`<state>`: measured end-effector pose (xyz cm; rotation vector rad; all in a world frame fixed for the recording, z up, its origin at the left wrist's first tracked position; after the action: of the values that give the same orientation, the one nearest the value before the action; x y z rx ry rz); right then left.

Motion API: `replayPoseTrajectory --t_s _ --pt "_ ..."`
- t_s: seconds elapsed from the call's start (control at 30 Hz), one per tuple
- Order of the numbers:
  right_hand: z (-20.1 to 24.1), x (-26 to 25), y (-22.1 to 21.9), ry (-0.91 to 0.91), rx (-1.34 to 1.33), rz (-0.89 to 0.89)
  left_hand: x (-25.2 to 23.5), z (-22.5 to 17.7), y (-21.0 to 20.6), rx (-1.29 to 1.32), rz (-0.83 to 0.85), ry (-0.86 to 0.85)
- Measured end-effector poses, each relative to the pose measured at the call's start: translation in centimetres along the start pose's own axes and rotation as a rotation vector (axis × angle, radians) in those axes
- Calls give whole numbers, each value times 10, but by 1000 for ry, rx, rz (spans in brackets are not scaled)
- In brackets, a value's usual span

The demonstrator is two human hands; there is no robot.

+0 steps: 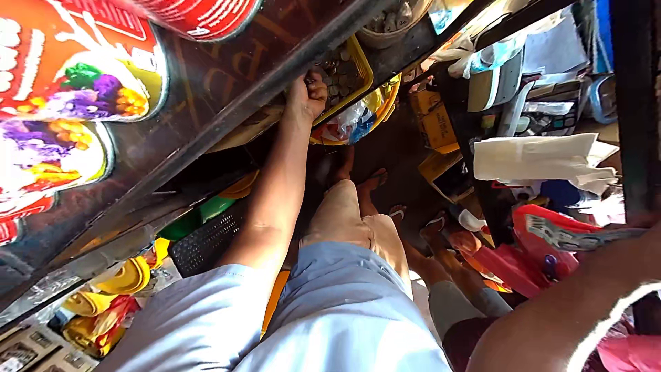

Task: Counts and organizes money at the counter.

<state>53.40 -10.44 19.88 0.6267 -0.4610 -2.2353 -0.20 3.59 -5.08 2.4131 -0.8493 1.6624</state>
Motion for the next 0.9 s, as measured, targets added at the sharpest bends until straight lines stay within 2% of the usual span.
replayPoseTrajectory --t_s 0.07,0.1,0.23,0.43,0.5,0.6,0.7,0.77,0.9 --pt "1 18 -13 -147 139 27 10 2 -9 -26 64 15" --pt "0 25 -20 -165 161 77 12 1 -15 -35 56 6" --pt "7 52 -40 -119 163 224 26 15 -8 -10 -116 1" --pt "32 82 -59 -106 102 320 57 47 14 -89 -80 16" --pt "39 90 -61 -84 95 339 77 55 17 -43 10 34" --pt "46 104 -64 -69 86 384 123 64 5 21 267 126" --pt "53 114 -64 -37 85 402 170 72 -6 -72 443 168" --pt "59 117 -63 -14 79 413 194 80 -11 -135 490 199" --pt "74 121 -58 36 41 422 231 101 -10 -184 389 309"
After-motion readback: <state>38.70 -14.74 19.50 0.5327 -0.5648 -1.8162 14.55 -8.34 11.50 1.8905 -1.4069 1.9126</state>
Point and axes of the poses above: each hand's wrist, its own x-axis away from the middle knuckle, its own y-axis out of the back of the hand, z = x × y, the point moved 9 cm from there along -x, towards the middle knuckle, and after that the axes turned 13 degrees about -z, right-handed, at the moved point
